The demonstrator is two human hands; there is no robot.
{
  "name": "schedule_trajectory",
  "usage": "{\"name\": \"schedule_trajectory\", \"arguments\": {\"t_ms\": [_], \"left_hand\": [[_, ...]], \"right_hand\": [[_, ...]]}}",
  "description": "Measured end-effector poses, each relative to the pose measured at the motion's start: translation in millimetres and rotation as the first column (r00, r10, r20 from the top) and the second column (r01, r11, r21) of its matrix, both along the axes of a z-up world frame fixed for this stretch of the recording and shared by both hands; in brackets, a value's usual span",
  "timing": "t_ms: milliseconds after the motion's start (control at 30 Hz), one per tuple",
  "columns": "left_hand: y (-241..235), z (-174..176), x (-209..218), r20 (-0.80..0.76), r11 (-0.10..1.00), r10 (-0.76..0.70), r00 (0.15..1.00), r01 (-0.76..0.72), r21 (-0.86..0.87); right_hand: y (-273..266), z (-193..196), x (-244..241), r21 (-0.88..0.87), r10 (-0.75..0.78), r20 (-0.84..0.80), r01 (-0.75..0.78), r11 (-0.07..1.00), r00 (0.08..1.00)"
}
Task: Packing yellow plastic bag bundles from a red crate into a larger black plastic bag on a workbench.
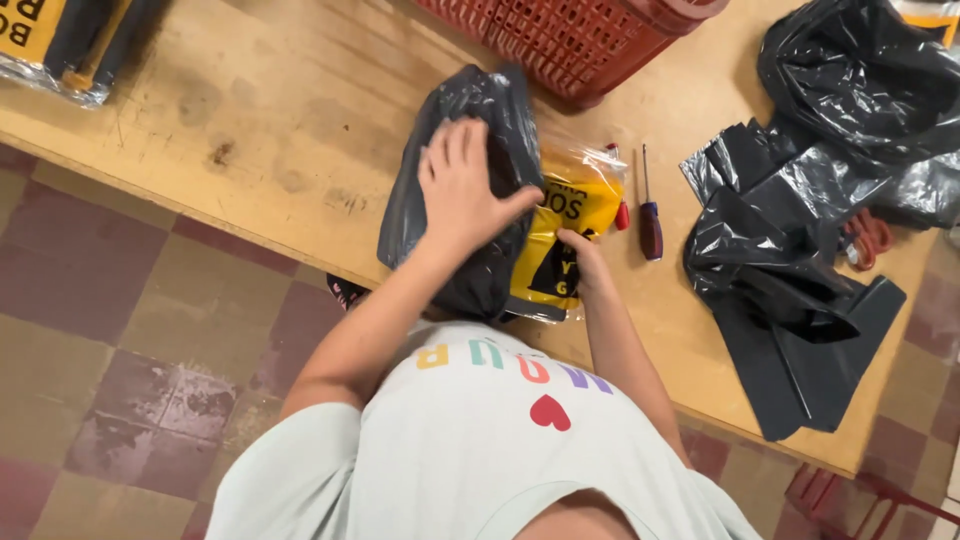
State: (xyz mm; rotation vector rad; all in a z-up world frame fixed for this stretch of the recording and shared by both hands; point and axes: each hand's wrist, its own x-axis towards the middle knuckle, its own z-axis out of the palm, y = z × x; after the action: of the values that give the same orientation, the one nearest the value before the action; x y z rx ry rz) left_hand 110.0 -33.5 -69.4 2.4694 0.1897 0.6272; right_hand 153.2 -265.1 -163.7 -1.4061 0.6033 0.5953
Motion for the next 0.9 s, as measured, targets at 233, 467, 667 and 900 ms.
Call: {"name": "schedule_trajectory", "arguments": {"t_ms": [233,467,667,900], "left_hand": [[-23.8,-86.1,91.3,0.188,0.94,-0.192,0.963,0.235,-0.247],[-20.5,27.9,0.8,0.603,0.931,-0.331,0.726,0.356,0.083],[23.2,-104.5,-122.7,-0.435,0.737,-0.259,0.862,0.468,0.488],[24.7,-100.6,-134.2,-0.578,0.69,-0.176,0.797,0.519,0.505]], "right_hand": [[28.2,-6.0,-16.3,0.017,-0.047,0.023,0.047,0.999,0.999],[66.4,-25.8,-3.9,0.098,-0.117,0.078,0.109,0.989,0.99],[97.9,0.3,-6.5,0.221,-0.177,0.024,0.168,0.961,0.984],[128.7,18.3,-14.2,0.346,-0.24,-0.027,0.234,0.909,0.97]]}}
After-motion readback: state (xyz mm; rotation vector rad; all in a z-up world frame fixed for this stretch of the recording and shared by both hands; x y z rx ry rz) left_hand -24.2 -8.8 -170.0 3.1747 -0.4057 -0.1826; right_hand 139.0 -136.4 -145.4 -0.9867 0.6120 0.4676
